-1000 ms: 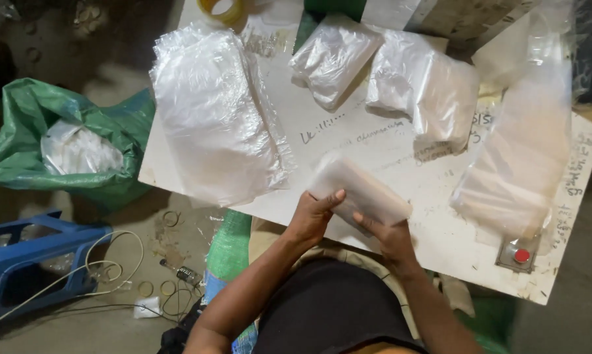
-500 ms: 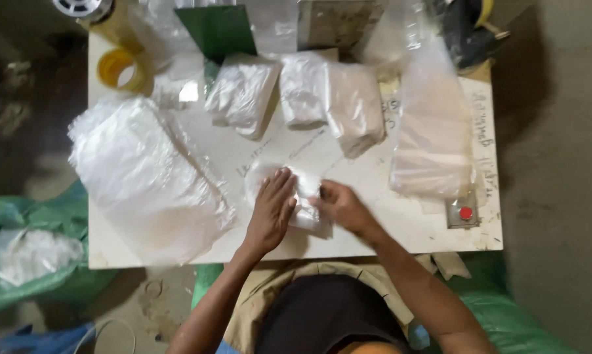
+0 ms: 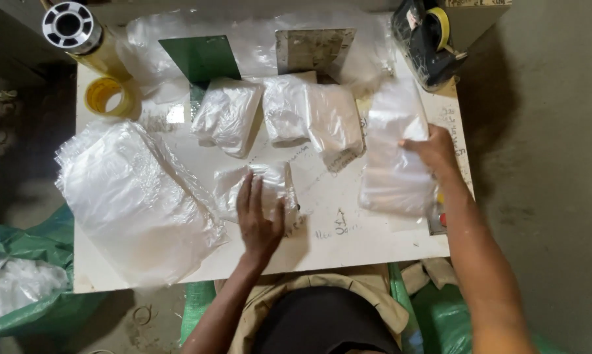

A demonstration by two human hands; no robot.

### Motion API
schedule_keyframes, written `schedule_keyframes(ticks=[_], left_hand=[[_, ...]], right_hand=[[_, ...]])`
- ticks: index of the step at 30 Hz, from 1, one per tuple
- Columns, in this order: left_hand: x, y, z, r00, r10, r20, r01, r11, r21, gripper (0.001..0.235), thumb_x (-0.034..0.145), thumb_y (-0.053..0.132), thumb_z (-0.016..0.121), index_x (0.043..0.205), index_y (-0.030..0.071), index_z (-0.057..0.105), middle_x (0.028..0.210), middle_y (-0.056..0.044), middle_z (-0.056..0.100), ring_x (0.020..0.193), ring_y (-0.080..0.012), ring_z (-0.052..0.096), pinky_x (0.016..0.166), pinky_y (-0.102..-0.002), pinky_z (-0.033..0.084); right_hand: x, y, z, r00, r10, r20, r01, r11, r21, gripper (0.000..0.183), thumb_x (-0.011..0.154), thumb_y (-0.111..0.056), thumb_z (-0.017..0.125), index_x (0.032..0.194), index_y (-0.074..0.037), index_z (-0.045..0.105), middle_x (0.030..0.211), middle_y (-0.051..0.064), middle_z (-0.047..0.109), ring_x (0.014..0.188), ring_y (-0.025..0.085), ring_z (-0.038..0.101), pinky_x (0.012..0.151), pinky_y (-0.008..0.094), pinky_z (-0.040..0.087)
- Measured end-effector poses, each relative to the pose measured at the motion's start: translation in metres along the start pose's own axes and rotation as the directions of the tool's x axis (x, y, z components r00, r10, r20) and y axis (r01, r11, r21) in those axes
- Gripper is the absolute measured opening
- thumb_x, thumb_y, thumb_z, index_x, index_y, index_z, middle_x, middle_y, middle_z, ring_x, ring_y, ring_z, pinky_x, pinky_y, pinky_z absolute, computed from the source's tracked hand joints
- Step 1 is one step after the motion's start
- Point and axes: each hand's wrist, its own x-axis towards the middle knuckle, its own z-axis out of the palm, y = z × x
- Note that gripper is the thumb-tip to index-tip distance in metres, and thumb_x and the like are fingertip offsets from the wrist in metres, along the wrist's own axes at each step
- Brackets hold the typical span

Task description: Manually folding and stacking plastic bags on a work table in a factory setting.

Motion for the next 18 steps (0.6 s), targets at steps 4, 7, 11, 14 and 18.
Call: schedule_keyframes(ticks=[4,7,11,14,18], left_hand=[[0.003,0.054,0.008,0.993,-0.057,0.102,0.094,0.906,-0.413,0.077,0.081,0.038,0.085,0.147,0.012,0.054,0.151,-0.013,0.052,0.138,-0.0324,0.053,0.113,-0.042,0.045],[-0.001,0.078,0.013,0.785,-0.235,0.573,0.572,0.630,-0.525,0.103,0.067,0.045,0.095,0.153,0.017,0.047,0.153,-0.012,0.051,0.142,-0.0315,0.049,0.114,-0.043,0.042],[-0.017,0.082,0.051,0.164,-0.154,0.974,0.986,0.033,-0.161,0.071,0.070,0.050,0.095,0.120,0.005,0.071,0.107,-0.016,0.074,0.098,-0.0309,0.072,0.086,-0.049,0.056],[0.030,0.126,0.035,0.447,-0.263,0.855,0.853,0.414,-0.319,0.052,0.065,0.038,0.096,0.098,0.004,0.076,0.085,-0.015,0.072,0.079,-0.0295,0.071,0.072,-0.045,0.053],[0.053,0.125,0.027,0.865,0.024,0.502,0.365,0.656,-0.660,0.034,0.069,0.031,0.095,0.093,0.014,0.079,0.083,-0.005,0.078,0.082,-0.0249,0.078,0.072,-0.034,0.059]], right_hand=[[-0.066,0.004,-0.008,0.982,0.014,0.189,-0.079,0.937,0.340,0.054,0.068,-0.009,0.090,0.118,-0.003,0.071,0.103,0.018,0.073,0.098,0.032,0.071,0.084,0.049,0.055],[-0.135,-0.020,-0.015,0.902,0.105,0.420,-0.357,0.728,0.585,0.050,0.067,0.005,0.087,0.114,0.000,0.070,0.100,0.019,0.073,0.090,0.034,0.072,0.082,0.052,0.058],[-0.185,-0.029,-0.005,0.677,0.262,0.688,-0.723,0.409,0.556,0.033,0.082,-0.005,0.081,0.112,0.004,0.071,0.103,0.024,0.076,0.084,0.036,0.075,0.079,0.054,0.059],[-0.162,-0.007,-0.012,0.803,0.173,0.571,-0.576,0.471,0.668,0.014,0.091,-0.013,0.078,0.095,0.000,0.075,0.090,0.016,0.077,0.077,0.025,0.076,0.076,0.043,0.061],[-0.138,0.035,-0.049,0.852,-0.495,0.169,0.315,0.745,0.588,0.036,0.088,-0.001,0.074,0.123,0.003,0.067,0.121,0.023,0.070,0.117,0.041,0.067,0.110,0.064,0.045]])
